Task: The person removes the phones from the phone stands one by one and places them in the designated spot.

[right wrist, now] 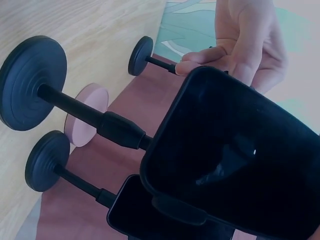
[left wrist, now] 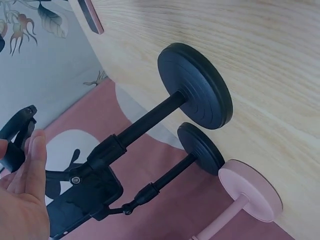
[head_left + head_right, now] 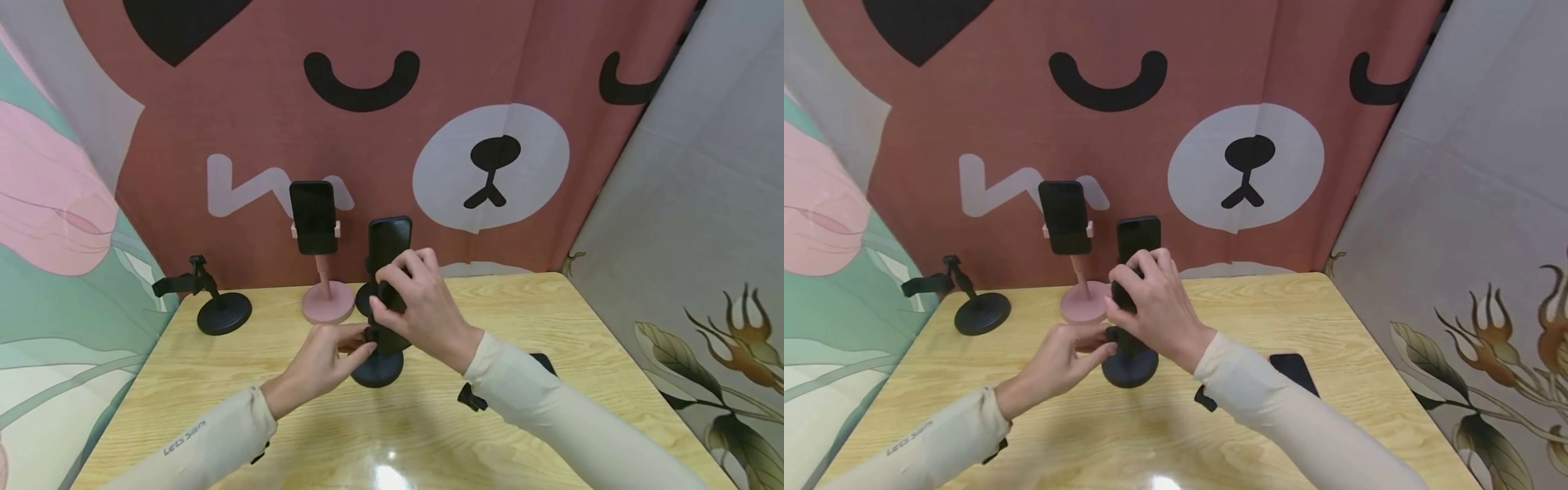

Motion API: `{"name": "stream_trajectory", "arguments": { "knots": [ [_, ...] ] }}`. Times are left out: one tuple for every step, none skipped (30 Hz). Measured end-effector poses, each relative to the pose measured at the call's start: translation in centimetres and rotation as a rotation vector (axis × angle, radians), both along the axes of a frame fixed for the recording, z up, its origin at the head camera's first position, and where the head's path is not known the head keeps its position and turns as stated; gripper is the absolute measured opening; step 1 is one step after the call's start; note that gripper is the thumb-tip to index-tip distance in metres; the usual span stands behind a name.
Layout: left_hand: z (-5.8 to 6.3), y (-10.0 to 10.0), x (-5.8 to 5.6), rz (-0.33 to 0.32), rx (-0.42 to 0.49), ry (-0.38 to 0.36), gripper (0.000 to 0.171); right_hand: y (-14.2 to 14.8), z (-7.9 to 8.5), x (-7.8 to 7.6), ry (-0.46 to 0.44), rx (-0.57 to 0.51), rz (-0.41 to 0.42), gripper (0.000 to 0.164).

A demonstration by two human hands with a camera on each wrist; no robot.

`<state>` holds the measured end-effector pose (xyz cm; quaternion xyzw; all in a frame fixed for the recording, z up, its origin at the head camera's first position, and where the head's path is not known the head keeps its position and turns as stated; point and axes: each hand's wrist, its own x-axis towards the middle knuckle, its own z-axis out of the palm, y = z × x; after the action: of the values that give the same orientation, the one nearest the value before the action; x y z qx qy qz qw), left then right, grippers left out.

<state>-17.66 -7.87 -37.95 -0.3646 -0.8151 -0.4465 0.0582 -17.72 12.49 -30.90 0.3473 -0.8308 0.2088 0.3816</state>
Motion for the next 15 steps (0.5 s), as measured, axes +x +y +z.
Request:
{"name": "stream_trajectory", "arguments": {
  "knots": [
    [0.01,-0.01,-0.01,0.002,0.0,-0.005,0.024,0.06,0.04,0.02,-0.004,0.005,0.006,0.02],
    [0.04,-0.02,0.0,0.002,0.0,-0.009,0.024,0.11,0.08,0.04,-0.007,0.01,0.01,0.02],
    [0.07,-0.03,-0.01,0.002,0.0,-0.012,0.025,0.16,0.13,0.06,-0.012,0.013,0.018,0.02],
    [0.09,-0.03,-0.01,0.003,0.001,-0.016,0.025,0.22,0.19,0.09,-0.016,0.014,0.025,0.02],
    [0.12,-0.04,-0.02,0.004,0.001,-0.018,0.025,0.28,0.23,0.12,-0.021,0.014,0.031,0.02],
    [0.15,-0.04,-0.02,0.004,0.0,-0.018,0.025,0.34,0.26,0.13,-0.026,0.012,0.038,0.019],
    [0.17,-0.03,-0.02,0.004,0.001,-0.019,0.026,0.39,0.29,0.15,-0.03,0.011,0.045,0.019],
    [0.2,-0.03,-0.02,0.004,0.001,-0.019,0.026,0.42,0.32,0.17,-0.034,0.011,0.053,0.018],
    [0.21,-0.04,-0.02,0.006,-0.001,-0.019,0.026,0.44,0.33,0.17,-0.037,0.013,0.06,0.017],
    [0.22,-0.05,-0.02,0.008,-0.002,-0.019,0.026,0.46,0.34,0.17,-0.039,0.016,0.064,0.016],
    [0.24,-0.04,-0.02,0.007,-0.002,-0.021,0.026,0.47,0.35,0.17,-0.041,0.018,0.07,0.016],
    [0.24,-0.04,-0.03,0.006,-0.003,-0.023,0.026,0.47,0.36,0.18,-0.043,0.021,0.076,0.015],
    [0.24,-0.04,-0.05,0.005,-0.003,-0.023,0.025,0.48,0.37,0.18,-0.046,0.025,0.08,0.015],
    [0.25,-0.03,-0.07,0.004,-0.003,-0.024,0.025,0.48,0.36,0.18,-0.048,0.028,0.084,0.014],
    [0.26,-0.02,-0.09,0.002,-0.002,-0.026,0.025,0.49,0.35,0.18,-0.05,0.032,0.087,0.014]
  ]
}}
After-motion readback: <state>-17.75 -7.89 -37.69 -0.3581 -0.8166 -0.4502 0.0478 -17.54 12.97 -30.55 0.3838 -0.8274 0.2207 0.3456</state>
